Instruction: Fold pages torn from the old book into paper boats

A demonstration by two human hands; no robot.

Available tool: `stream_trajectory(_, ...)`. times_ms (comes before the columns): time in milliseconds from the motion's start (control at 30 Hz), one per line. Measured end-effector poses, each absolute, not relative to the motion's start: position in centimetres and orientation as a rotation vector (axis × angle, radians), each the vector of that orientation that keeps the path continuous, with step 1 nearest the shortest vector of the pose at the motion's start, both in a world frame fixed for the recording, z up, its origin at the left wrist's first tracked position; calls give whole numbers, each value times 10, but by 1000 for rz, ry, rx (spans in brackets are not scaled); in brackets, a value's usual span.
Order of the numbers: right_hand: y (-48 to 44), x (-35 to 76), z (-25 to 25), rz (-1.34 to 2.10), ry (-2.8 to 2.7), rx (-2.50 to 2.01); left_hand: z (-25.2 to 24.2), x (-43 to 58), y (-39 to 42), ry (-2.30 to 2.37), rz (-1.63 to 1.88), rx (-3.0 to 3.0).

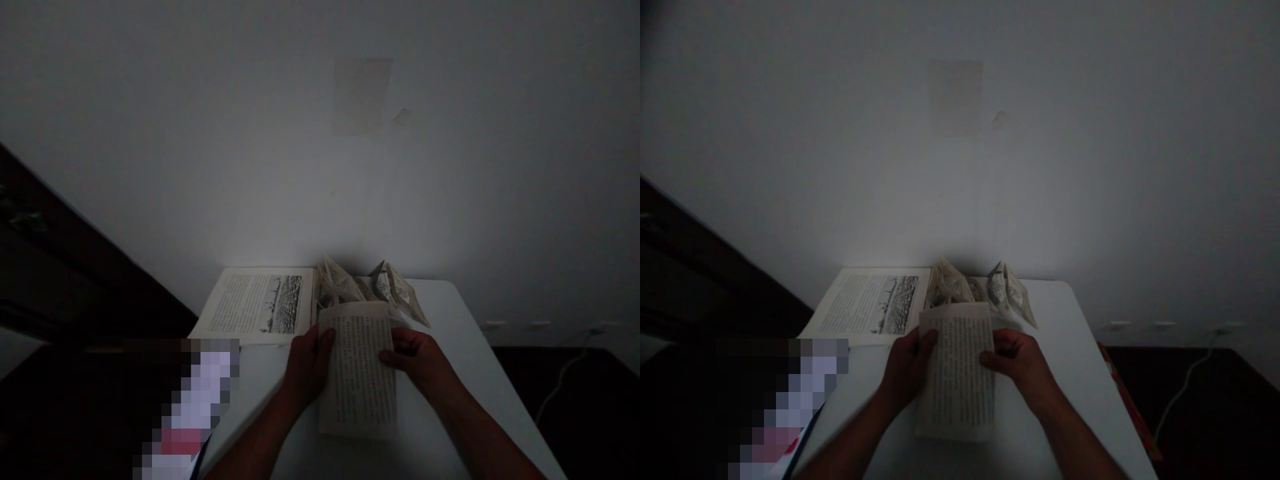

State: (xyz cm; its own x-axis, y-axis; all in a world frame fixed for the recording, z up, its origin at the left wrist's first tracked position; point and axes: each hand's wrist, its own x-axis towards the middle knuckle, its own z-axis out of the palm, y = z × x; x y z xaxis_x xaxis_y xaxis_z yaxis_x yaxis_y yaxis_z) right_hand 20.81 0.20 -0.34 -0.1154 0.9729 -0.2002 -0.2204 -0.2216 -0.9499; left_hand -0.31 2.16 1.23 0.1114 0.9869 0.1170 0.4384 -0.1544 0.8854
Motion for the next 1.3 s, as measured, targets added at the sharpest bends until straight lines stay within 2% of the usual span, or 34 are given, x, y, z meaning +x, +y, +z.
stream_trajectory(633,-1,214,7,1373,-1293,-1379,10,-7,24,1415,1067,1680)
stream_trajectory(1300,-3,214,-1,1400,-1320,-1325,10,-10,29,1455,1102,1637)
